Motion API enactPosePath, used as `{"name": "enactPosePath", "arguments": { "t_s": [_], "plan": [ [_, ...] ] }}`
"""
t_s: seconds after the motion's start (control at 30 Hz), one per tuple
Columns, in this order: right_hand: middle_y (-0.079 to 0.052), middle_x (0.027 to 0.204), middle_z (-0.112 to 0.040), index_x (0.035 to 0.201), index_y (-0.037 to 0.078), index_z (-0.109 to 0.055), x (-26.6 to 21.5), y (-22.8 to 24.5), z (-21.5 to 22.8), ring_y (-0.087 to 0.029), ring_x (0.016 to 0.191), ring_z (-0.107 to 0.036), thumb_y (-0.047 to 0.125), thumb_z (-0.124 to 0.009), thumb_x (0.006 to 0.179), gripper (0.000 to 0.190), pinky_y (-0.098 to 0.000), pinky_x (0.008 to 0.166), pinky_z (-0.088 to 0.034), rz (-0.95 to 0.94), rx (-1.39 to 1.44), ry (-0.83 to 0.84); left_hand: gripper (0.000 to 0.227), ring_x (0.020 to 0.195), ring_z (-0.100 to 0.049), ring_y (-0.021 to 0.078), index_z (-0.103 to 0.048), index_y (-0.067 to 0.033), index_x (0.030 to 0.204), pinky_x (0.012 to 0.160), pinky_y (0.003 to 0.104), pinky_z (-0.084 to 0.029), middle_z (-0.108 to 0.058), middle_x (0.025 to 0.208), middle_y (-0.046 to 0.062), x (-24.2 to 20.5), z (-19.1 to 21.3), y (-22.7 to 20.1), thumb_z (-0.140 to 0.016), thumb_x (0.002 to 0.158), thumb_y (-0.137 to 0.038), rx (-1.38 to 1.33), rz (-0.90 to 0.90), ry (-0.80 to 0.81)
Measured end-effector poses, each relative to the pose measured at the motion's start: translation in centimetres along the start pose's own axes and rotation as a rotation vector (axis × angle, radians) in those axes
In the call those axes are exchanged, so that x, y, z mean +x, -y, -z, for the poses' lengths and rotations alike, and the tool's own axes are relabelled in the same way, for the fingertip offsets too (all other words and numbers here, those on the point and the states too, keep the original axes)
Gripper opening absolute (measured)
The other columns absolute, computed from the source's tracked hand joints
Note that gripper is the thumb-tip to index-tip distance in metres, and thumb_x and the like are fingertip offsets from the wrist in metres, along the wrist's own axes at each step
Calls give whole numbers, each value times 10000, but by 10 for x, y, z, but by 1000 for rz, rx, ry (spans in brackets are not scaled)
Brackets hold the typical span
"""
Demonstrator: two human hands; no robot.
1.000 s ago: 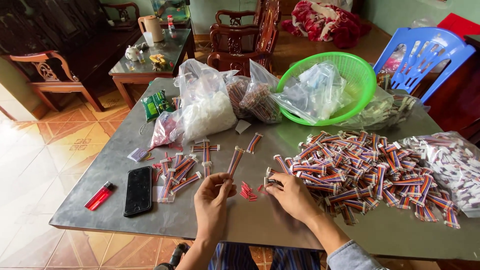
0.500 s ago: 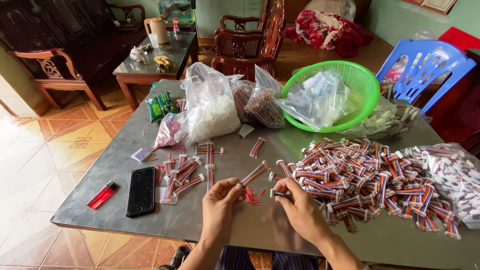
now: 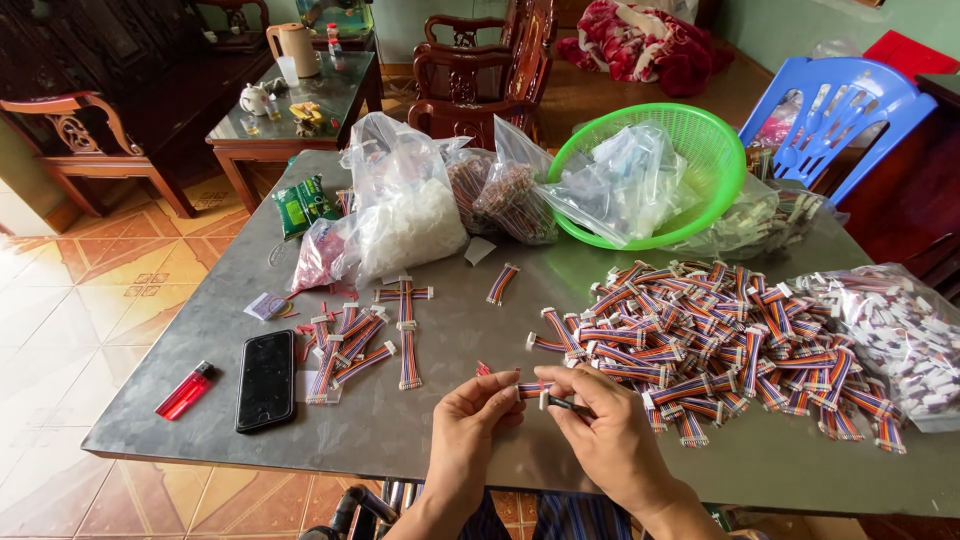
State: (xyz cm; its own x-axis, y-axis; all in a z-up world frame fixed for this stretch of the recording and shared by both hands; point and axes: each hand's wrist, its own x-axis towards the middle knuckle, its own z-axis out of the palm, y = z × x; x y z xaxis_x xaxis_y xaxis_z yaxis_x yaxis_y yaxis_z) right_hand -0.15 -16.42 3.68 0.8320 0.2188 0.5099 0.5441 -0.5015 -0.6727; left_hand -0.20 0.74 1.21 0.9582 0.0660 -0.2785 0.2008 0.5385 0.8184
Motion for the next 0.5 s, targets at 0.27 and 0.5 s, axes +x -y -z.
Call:
{"name": "enactPosePath", "arguments": {
  "t_s": [0.27, 0.5],
  "plan": [
    [3, 881, -615, 1086, 103, -735, 3, 2, -4, -117, 742, -661, 5, -788, 793, 314, -264, 683, -557, 137, -152, 46, 215, 757, -700, 209, -774, 66, 1076, 759, 298, -592, -779, 895, 180, 10, 6, 16, -762, 872, -1, -54, 18, 43],
    [34, 714, -508, 1139, 94, -780, -5, -12, -22, -94, 628, -502, 86, -784, 859, 280, -226, 622, -457, 197, -23, -47, 180, 823, -699, 191, -753, 57, 1084, 798, 299, -599, -767, 1003, 143, 9, 10, 14, -707, 925, -15, -197, 153, 193]
  ]
}}
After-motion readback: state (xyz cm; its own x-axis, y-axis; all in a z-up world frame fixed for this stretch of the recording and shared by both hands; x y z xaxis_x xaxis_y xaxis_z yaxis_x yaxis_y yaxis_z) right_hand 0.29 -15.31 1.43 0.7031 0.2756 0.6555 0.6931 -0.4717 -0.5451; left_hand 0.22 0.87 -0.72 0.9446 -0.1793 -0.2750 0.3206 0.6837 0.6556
